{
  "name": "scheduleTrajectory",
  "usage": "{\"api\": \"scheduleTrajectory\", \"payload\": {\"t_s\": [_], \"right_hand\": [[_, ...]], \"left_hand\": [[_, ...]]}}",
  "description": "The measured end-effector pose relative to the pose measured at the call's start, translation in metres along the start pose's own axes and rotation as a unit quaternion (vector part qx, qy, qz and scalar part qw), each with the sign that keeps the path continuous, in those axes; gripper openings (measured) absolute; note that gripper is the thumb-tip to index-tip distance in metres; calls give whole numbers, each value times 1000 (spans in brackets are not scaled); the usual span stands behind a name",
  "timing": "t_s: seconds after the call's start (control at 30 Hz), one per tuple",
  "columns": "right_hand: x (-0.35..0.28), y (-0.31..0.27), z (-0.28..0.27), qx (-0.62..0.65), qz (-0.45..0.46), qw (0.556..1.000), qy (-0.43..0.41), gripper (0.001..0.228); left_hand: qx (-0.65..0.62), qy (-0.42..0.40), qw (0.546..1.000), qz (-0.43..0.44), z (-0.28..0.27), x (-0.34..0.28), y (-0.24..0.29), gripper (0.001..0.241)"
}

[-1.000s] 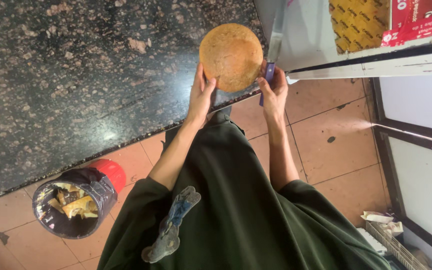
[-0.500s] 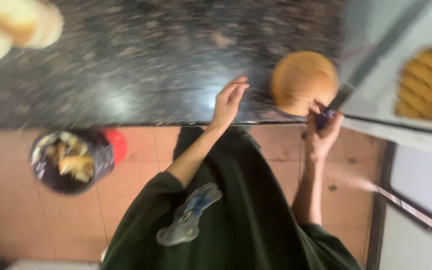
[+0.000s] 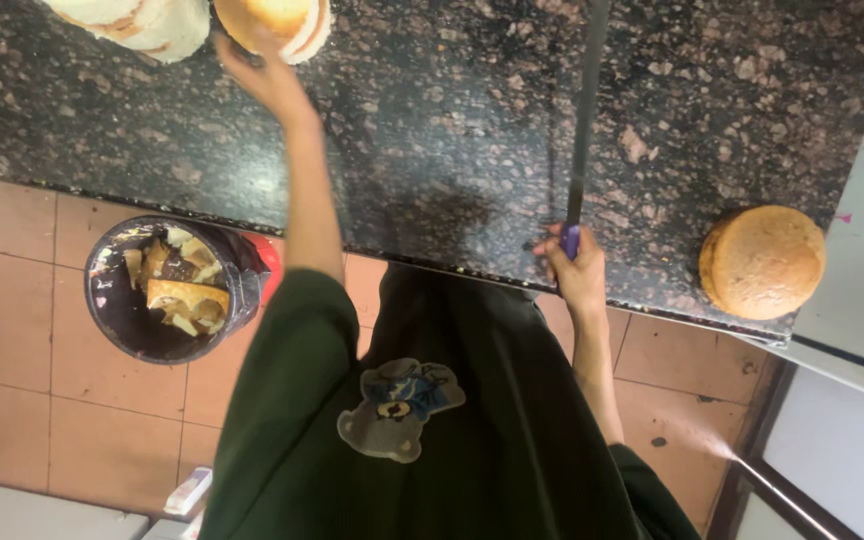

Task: The person slices several circular cakes into multiple layers using a long knife, then wipes the blade with a cloth.

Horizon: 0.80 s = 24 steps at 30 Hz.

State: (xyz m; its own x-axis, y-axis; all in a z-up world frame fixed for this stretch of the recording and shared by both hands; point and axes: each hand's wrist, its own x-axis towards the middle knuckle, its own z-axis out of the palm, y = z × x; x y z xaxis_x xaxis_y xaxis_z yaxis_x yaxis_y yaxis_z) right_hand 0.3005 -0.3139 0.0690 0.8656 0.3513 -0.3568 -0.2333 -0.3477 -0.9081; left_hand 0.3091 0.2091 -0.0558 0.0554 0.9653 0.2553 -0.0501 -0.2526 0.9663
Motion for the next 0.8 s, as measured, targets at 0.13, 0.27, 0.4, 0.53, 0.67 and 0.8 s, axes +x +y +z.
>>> {"api": "scheduleTrajectory", "payload": {"t_s": [0.13,0.27,0.4,0.53,0.67,0.8], "right_hand": [[1,-12,27,18,-8,1000,22,18],[-5,-1,30,39,4,998,52,20],[-11,10,26,44,50,995,77,22],[-10,11,14,71,57,990,105,23],[-16,17,-13,84,55,984,148,22],[-41,28,-55,84,29,970,227,24]], "left_hand": [[-201,-188,956,-106,-14,97,-27,55],[-231,-302,916,-130,4,104,-32,43],[-181,-381,893,-154,28,52,2,37],[-173,-390,875,-230,55,-89,53,37],[-124,-452,848,-248,69,-225,105,48],[-66,-519,826,-210,57,-349,151,53]]}}
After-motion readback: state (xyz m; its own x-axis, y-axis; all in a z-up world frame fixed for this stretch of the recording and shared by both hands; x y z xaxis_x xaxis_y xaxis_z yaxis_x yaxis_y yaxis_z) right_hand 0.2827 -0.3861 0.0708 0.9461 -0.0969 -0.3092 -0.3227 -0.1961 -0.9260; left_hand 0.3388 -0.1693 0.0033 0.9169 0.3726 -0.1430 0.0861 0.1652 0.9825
